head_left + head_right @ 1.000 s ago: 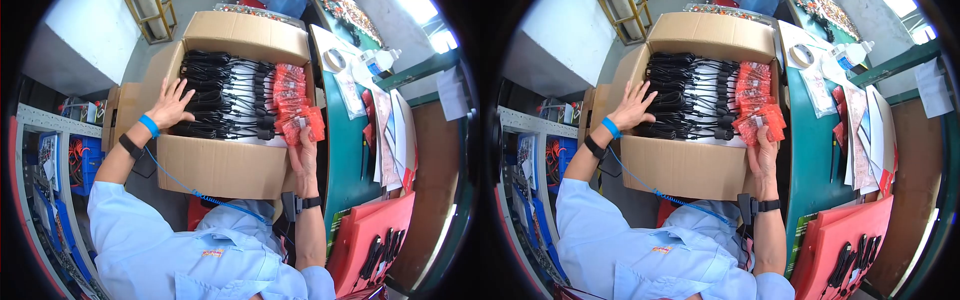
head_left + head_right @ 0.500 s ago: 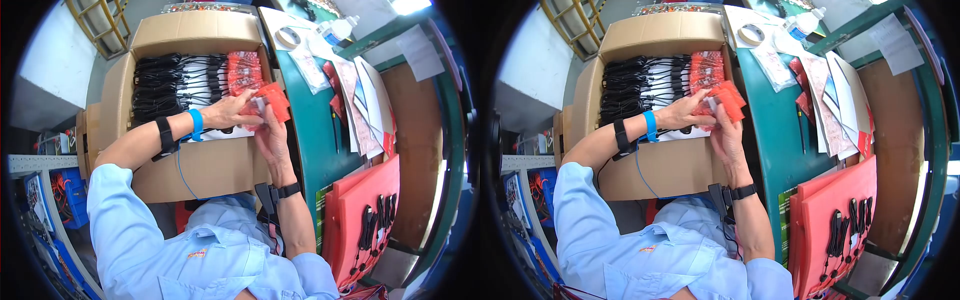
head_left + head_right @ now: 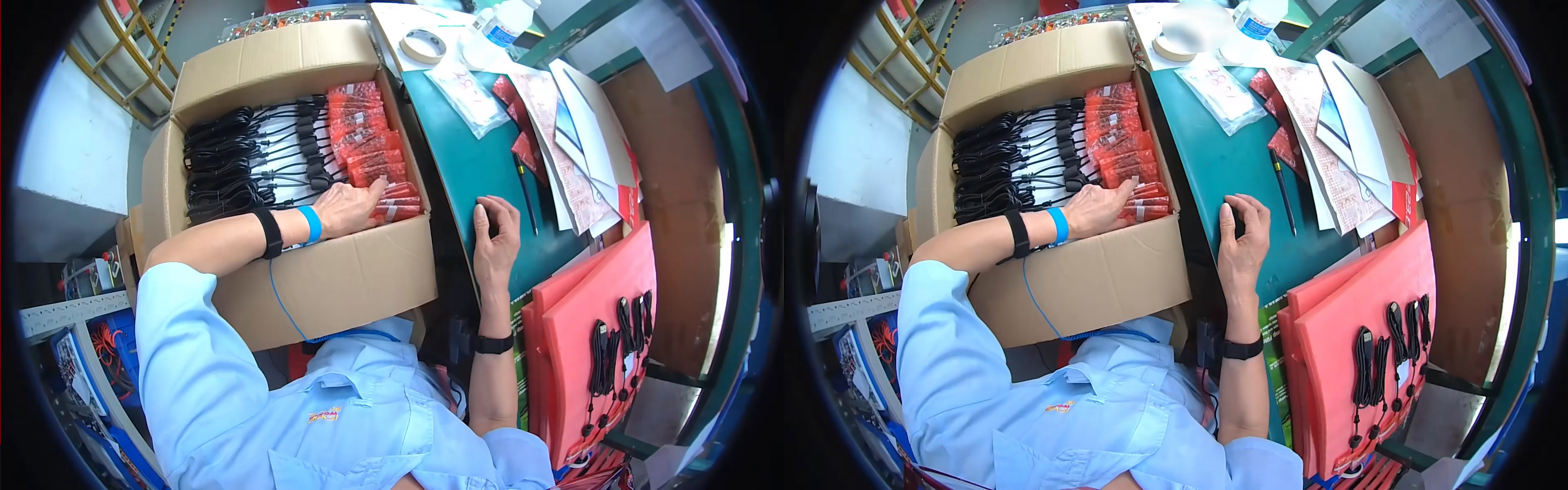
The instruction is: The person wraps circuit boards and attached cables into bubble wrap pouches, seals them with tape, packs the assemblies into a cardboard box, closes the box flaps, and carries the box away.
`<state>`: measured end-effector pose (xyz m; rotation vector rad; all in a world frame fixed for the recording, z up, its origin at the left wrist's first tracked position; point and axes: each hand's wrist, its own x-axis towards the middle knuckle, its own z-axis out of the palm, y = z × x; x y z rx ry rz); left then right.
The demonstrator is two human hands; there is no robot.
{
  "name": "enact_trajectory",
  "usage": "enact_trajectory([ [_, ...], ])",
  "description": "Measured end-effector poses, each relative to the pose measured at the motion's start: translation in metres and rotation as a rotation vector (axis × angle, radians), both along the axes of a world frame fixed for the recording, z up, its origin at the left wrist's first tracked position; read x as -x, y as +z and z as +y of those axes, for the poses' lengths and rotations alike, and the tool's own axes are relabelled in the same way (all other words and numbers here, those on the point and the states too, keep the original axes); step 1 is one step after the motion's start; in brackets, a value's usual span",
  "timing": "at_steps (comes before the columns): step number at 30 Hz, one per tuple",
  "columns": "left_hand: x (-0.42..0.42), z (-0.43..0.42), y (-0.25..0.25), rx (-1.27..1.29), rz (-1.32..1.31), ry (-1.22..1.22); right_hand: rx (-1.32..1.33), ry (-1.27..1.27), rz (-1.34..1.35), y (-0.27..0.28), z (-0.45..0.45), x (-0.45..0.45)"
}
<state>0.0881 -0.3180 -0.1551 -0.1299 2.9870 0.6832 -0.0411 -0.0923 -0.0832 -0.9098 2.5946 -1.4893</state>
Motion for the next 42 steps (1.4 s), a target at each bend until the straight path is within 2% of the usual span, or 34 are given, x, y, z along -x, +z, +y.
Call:
enact_trajectory([
  [2, 0.000, 0.004, -0.002, 0.037, -0.001, 0.034, -0.092, 0.037, 0.180, -0.004, 0.000, 0.000],
  [9, 0.012, -0.007, -0.023, 0.037, 0.016, 0.054, -0.125, 0.052, 0.242, -0.003, -0.002, -0.004],
  [14, 0.013, -0.001, -0.008, 0.030, -0.074, 0.066, -0.093, 0.061, 0.300, -0.006, 0.001, -0.006],
  [16, 0.009, -0.004, -0.004, -0.047, -0.076, 0.033, -0.090, 0.054, 0.311, -0.008, 0.001, -0.006],
  [18, 0.007, -0.003, 0.018, -0.086, -0.075, 0.021, -0.088, 0.051, 0.331, -0.008, -0.002, -0.008],
  [21, 0.010, -0.004, 0.059, 0.000, -0.102, 0.173, -0.044, 0.144, 0.415, -0.006, -0.011, -0.019],
  [22, 0.014, -0.009, 0.050, 0.001, -0.103, 0.173, -0.025, 0.189, 0.454, -0.007, -0.015, -0.025],
  [24, 0.025, -0.022, 0.010, 0.085, 0.068, 0.194, -0.035, 0.481, 0.398, -0.015, -0.032, -0.039],
  [25, 0.028, -0.025, -0.001, 0.127, 0.150, 0.199, -0.033, 0.480, 0.395, -0.026, -0.042, -0.046],
  [27, 0.033, -0.023, -0.018, 0.124, 0.157, 0.162, -0.253, 0.482, 0.442, -0.048, -0.061, -0.052],
  [29, 0.037, -0.020, -0.027, 0.109, 0.166, 0.080, -0.303, 0.480, 0.467, -0.056, -0.061, -0.050],
  [34, 0.037, -0.026, -0.034, 0.128, 0.155, 0.058, -0.435, 0.503, 0.520, -0.060, -0.065, -0.052],
  [37, 0.026, -0.039, -0.007, -0.090, 0.053, 0.095, -0.423, 0.497, 0.521, -0.060, -0.061, -0.050],
  [40, -0.024, -0.056, 0.043, -0.089, 0.111, 0.202, -0.340, 0.509, 0.518, -0.059, -0.060, -0.050],
  [42, -0.076, -0.060, 0.075, -0.013, 0.103, 0.311, -0.432, 0.555, 0.503, -0.060, -0.061, -0.049],
])
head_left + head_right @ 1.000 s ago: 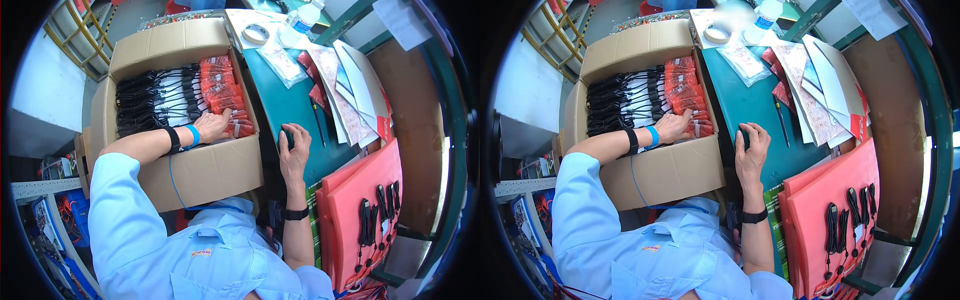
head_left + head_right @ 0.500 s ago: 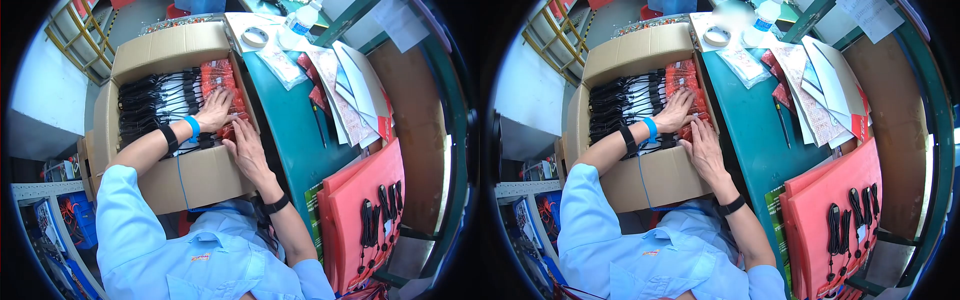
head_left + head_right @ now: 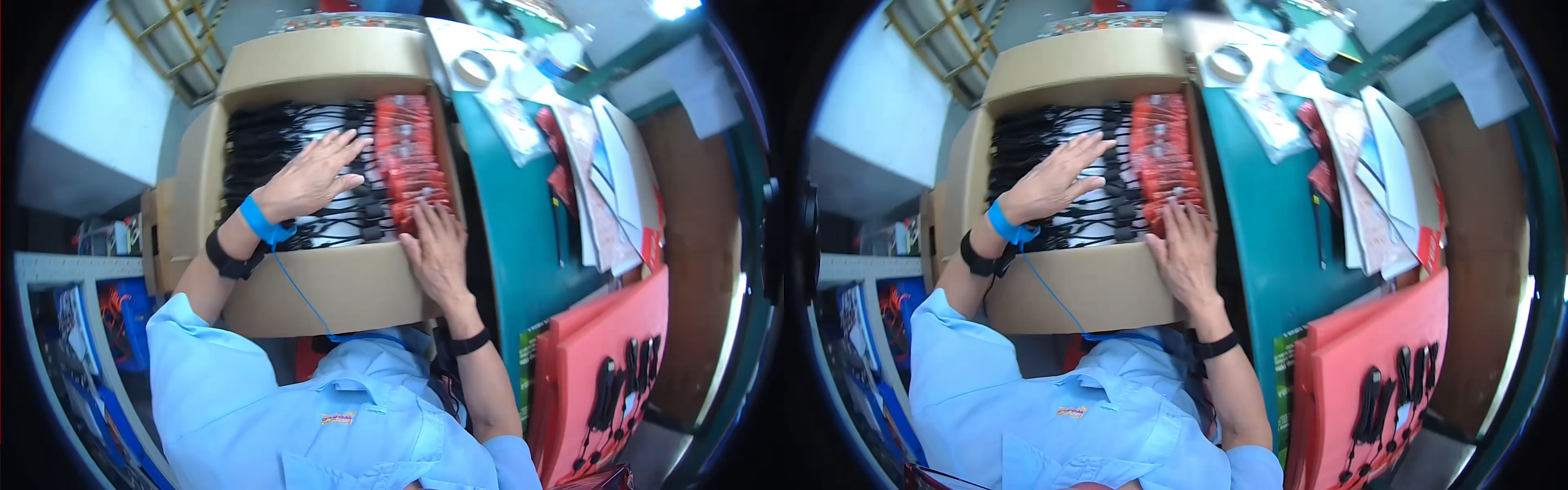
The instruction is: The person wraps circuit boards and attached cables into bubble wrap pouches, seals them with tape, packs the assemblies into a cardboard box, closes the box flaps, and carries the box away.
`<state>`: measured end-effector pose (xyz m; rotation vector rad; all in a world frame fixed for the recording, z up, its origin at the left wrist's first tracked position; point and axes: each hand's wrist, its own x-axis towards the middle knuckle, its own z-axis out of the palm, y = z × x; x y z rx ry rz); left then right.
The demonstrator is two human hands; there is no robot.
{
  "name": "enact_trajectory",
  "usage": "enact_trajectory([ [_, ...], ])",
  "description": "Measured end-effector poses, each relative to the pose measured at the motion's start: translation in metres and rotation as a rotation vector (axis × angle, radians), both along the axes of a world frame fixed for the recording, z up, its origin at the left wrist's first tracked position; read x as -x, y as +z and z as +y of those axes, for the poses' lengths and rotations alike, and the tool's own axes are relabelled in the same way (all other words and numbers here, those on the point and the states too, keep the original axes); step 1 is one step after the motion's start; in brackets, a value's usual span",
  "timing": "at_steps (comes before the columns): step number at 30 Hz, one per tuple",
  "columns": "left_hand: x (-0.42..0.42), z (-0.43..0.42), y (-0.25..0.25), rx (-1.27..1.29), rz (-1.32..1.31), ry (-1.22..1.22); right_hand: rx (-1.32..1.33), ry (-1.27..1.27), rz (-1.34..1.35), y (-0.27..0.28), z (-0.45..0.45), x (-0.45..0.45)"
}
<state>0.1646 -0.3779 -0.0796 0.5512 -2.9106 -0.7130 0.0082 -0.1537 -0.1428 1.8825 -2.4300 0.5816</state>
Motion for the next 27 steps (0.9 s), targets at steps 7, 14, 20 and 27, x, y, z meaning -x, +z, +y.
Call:
enact_trajectory([
  [7, -0.141, 0.047, 0.003, -0.103, -0.082, 0.463, -0.085, -0.007, 0.035, 0.000, -0.002, -0.001],
  [14, -0.214, 0.089, -0.031, 0.301, -0.126, 0.670, 0.075, 0.019, 0.165, -0.001, 0.011, -0.021],
  [20, -0.211, 0.085, -0.086, 0.184, 0.316, 0.721, 0.030, 0.001, 0.134, -0.010, 0.020, -0.025],
  [27, -0.204, 0.092, -0.098, 0.350, 0.422, 0.865, 0.039, -0.100, 0.331, -0.022, 0.011, -0.023],
])
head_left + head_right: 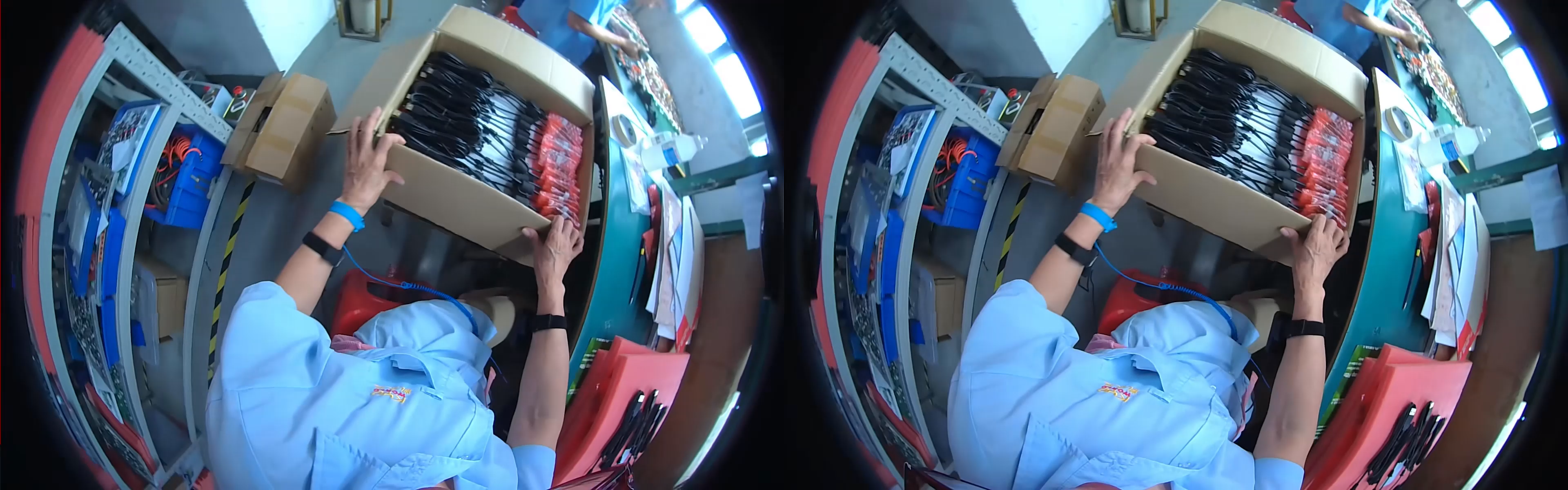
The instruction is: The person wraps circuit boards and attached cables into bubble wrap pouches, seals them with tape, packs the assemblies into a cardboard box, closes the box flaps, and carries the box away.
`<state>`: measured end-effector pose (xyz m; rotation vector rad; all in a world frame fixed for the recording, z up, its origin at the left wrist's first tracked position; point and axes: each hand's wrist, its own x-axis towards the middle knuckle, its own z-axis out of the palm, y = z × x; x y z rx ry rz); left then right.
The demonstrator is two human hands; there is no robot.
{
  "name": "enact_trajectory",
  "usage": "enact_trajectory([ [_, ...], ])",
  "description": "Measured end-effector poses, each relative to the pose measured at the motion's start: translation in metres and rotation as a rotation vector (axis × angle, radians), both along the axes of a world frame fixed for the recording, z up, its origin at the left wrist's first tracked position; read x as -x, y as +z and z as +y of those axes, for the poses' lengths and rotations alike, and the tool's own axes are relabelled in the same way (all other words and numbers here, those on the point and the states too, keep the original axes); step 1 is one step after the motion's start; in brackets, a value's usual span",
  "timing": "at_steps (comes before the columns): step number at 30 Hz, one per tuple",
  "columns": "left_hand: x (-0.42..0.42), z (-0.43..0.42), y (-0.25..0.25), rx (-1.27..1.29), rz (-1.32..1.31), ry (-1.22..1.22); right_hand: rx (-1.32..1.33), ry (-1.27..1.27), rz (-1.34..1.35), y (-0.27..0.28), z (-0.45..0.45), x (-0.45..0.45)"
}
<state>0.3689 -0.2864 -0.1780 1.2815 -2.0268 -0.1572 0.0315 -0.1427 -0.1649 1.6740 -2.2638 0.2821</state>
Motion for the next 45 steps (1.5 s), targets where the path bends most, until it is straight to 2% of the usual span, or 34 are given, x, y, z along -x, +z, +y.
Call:
enact_trajectory([
  [9, 0.014, -0.003, -0.016, 0.084, 0.056, 0.111, -0.015, -0.044, 0.019, 0.001, 0.003, -0.006],
  [15, 0.015, -0.004, -0.019, 0.106, 0.060, 0.097, -0.039, 0.093, -0.052, 0.002, 0.008, 0.002],
  [16, 0.014, -0.005, -0.019, 0.110, 0.087, 0.081, -0.025, 0.064, -0.036, 0.002, 0.009, 0.004],
  [18, 0.014, -0.004, -0.019, 0.119, 0.088, 0.068, 0.086, 0.164, -0.041, -0.001, 0.012, 0.001],
  [26, 0.016, -0.003, -0.018, 0.112, 0.039, 0.118, 0.047, 0.104, -0.179, 0.003, 0.013, -0.004],
  [34, 0.022, 0.001, -0.012, 0.101, 0.031, 0.081, 0.080, 0.103, -0.160, 0.014, 0.017, -0.002],
  [41, 0.021, -0.005, -0.016, 0.113, -0.068, 0.080, 0.093, 0.110, -0.322, 0.023, 0.017, 0.000],
  [45, 0.026, -0.003, -0.012, 0.024, -0.074, 0.094, 0.115, 0.104, -0.390, 0.019, 0.016, 0.003],
])
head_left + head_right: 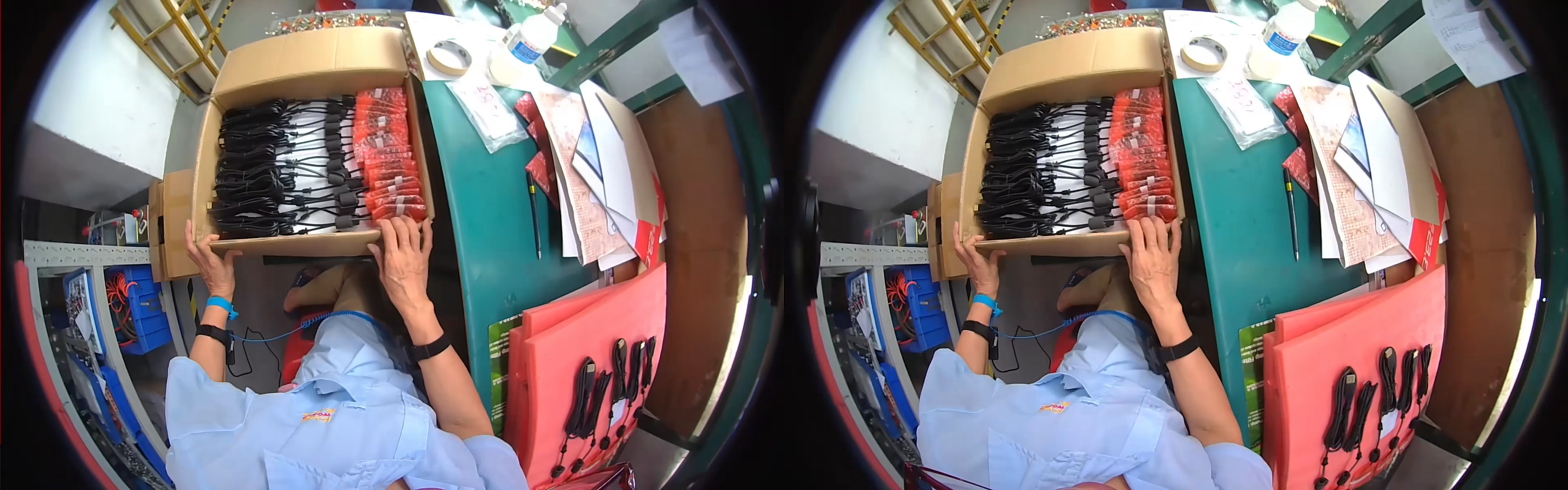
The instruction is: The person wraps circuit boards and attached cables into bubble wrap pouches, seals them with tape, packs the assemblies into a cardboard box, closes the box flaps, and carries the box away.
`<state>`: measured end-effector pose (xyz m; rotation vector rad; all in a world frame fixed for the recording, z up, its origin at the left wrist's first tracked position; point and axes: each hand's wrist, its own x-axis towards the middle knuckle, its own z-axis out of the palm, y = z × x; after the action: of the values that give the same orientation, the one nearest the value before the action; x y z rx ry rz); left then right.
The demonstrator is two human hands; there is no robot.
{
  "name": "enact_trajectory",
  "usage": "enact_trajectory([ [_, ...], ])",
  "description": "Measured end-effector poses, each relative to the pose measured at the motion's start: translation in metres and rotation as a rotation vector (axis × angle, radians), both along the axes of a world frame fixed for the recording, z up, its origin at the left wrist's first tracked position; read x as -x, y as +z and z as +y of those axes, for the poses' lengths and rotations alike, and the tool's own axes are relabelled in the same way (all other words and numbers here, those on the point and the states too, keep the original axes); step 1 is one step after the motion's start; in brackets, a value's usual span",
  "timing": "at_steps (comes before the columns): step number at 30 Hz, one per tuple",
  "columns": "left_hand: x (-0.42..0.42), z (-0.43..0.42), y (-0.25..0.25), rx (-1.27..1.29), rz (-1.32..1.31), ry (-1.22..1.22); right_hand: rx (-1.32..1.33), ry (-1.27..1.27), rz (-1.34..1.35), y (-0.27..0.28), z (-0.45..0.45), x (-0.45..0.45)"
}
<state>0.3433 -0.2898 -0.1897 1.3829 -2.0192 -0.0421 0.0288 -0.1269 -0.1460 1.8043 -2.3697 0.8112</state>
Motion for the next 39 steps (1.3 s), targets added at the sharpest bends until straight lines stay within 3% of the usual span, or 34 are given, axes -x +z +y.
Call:
enact_trajectory([
  [5, 0.003, 0.002, 0.018, -0.094, -0.073, 0.006, -0.002, -0.032, -0.027, 0.007, -0.006, 0.002],
  [9, 0.005, 0.006, 0.049, -0.389, -0.064, 0.026, 0.041, -0.093, -0.192, 0.019, -0.012, 0.014],
  [13, 0.005, -0.008, 0.093, -0.541, -0.283, -0.011, 0.082, -0.156, -0.290, 0.028, -0.030, 0.038],
  [21, 0.023, -0.116, 0.069, -0.524, 0.124, -0.051, -0.219, -0.105, -0.038, 0.045, -0.050, 0.046],
  [25, 0.033, -0.164, 0.059, -0.539, 0.173, -0.070, -0.257, -0.128, -0.085, 0.052, -0.067, 0.046],
  [28, 0.034, -0.181, 0.051, -0.538, 0.224, -0.081, -0.465, -0.156, -0.089, 0.051, -0.074, 0.052],
  [32, 0.036, -0.189, 0.049, -0.588, 0.163, -0.028, -0.475, -0.115, 0.024, 0.045, -0.092, 0.059],
  [39, 0.041, -0.191, 0.047, -0.628, 0.188, 0.028, -0.457, -0.106, -0.046, 0.048, -0.101, 0.057],
])
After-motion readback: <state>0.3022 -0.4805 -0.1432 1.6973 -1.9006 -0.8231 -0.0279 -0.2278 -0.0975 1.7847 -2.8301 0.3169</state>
